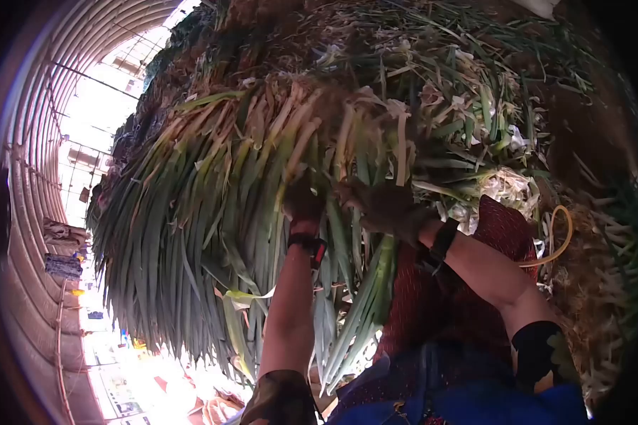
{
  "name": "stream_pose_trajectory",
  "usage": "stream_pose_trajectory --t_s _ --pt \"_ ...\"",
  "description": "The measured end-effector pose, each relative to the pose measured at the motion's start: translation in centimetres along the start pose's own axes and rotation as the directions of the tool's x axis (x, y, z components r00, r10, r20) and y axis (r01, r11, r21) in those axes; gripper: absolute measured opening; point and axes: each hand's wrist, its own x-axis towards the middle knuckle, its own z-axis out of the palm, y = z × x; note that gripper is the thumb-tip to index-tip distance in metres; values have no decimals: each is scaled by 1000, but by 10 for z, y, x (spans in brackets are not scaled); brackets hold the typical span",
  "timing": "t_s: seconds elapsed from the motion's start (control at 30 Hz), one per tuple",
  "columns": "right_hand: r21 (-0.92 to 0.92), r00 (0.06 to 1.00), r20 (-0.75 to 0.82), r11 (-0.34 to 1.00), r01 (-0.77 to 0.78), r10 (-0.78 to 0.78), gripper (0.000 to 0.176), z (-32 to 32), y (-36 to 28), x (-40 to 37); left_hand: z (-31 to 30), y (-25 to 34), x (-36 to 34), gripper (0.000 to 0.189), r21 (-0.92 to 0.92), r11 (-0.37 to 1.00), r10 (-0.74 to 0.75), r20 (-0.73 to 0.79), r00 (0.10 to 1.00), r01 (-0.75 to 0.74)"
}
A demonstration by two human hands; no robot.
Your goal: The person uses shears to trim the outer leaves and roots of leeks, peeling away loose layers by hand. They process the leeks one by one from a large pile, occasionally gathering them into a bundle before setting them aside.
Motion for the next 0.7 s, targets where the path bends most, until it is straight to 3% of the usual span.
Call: stream_pose_trajectory --t_s 0.07,0.17,0.27,0.37,0.47,0.57,0.67,0.7 --pt "8 995 -37 996 90 -89 82 1 -5 1 13 3 1 61 115 993 -2 50 999 -4" --pt "-64 965 -235 992 106 -118 73 12 18 15 -12 21 27 70 209 957 -255 284 924 200" --pt "67 995 -96 998 20 -13 71 6 21 8 -4 24 34 79 246 939 -317 358 878 239" --pt "149 994 -105 989 18 -2 71 17 27 3 6 20 31 86 193 945 -313 313 897 263" --pt "175 972 -223 984 -28 67 69 15 35 -3 5 26 12 74 -9 953 -290 245 925 302" --pt "120 998 -61 992 22 -15 70 7 6 -29 -33 56 -6 71 93 935 -347 424 837 341" --pt "22 998 31 998 -64 63 70 10 -2 -38 -28 47 -38 72 88 963 -268 400 876 254" --pt "58 999 -16 998 -37 38 71 12 2 -40 -32 44 -50 73 112 963 -269 402 875 245"
